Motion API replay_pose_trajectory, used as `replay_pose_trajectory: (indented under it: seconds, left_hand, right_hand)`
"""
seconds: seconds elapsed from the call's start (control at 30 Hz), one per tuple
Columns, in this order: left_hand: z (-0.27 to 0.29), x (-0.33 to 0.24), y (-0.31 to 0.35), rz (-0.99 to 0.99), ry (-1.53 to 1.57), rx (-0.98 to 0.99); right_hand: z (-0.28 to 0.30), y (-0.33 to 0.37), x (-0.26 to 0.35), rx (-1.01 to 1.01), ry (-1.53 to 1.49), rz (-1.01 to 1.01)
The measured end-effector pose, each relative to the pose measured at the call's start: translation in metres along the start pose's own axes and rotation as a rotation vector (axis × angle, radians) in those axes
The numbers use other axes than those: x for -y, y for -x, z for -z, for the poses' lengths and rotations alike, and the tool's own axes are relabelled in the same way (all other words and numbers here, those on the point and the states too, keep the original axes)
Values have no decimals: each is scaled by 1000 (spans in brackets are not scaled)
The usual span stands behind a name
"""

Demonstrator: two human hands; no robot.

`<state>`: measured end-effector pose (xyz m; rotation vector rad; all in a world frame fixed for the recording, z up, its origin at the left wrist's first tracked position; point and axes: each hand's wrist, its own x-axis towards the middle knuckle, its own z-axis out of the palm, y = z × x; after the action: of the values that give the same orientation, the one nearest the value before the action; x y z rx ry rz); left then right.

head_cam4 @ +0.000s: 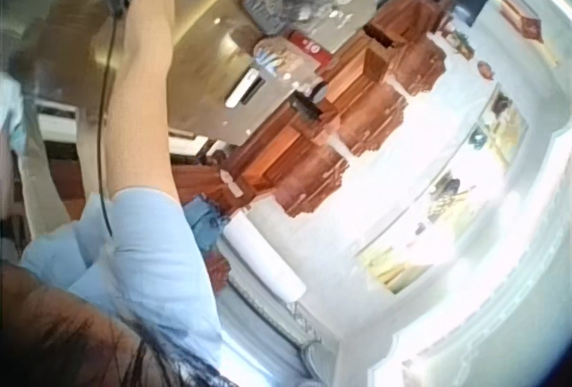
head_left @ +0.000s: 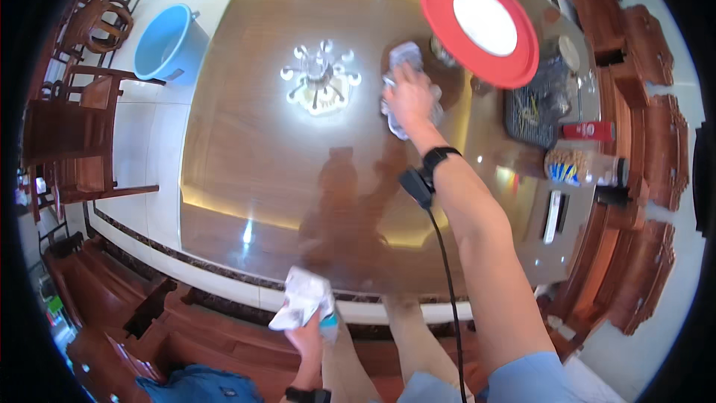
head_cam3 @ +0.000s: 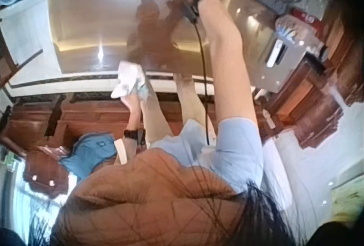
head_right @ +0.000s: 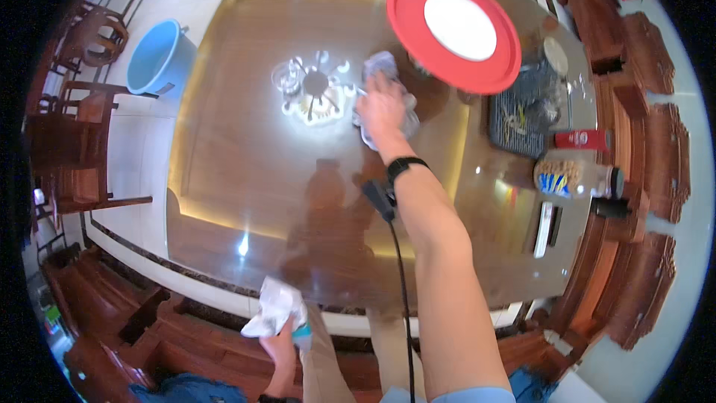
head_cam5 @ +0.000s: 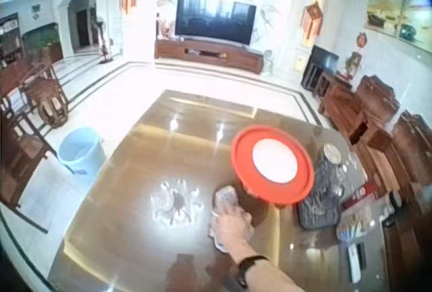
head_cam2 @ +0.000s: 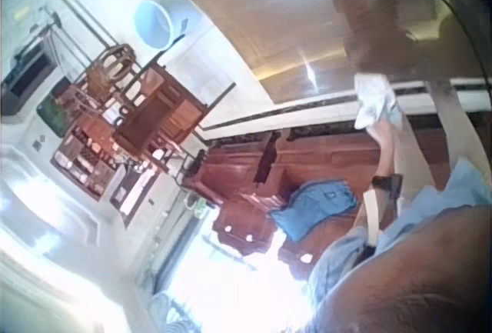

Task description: Cleaning a large wooden table and the objects on it using a damp cloth and a bucket of water.

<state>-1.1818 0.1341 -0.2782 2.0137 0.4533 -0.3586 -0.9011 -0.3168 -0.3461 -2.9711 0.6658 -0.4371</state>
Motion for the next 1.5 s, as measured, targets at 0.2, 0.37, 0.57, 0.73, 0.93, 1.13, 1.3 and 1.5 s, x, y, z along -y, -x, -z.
replay_pose_trajectory:
  seconds: [0.2,0.37,0.57,0.73,0.93,1.13,1.3,1.5]
  left_hand:
    - [21,-36,-39,-11,57,2]
    - [57,-40,-91,-148,55,91]
    - [77,-57,-140,-262,-100,211]
    - [-11,-77,-182,-507,32,359]
    - [-181,-200,-203,-1149,-322,323]
    - [-284,-244,-176,-1268,-599,510]
    - [-251,-226,-183,-1311,-600,510]
    - [-93,-145,-247,-1175,-968,115]
  right_hand:
    - [31,145,135,145,-378,357]
    - [89,326,181,394,-517,788]
    - [122,316,90,464,-435,127]
    - [102,265,-90,-6,55,-564]
    - [102,213,32,326,-420,-413]
    - [118,376,134,186,-389,188]
    - [137,459,-27,231,-246,-215]
    - [177,491,-189,256,238,-1055]
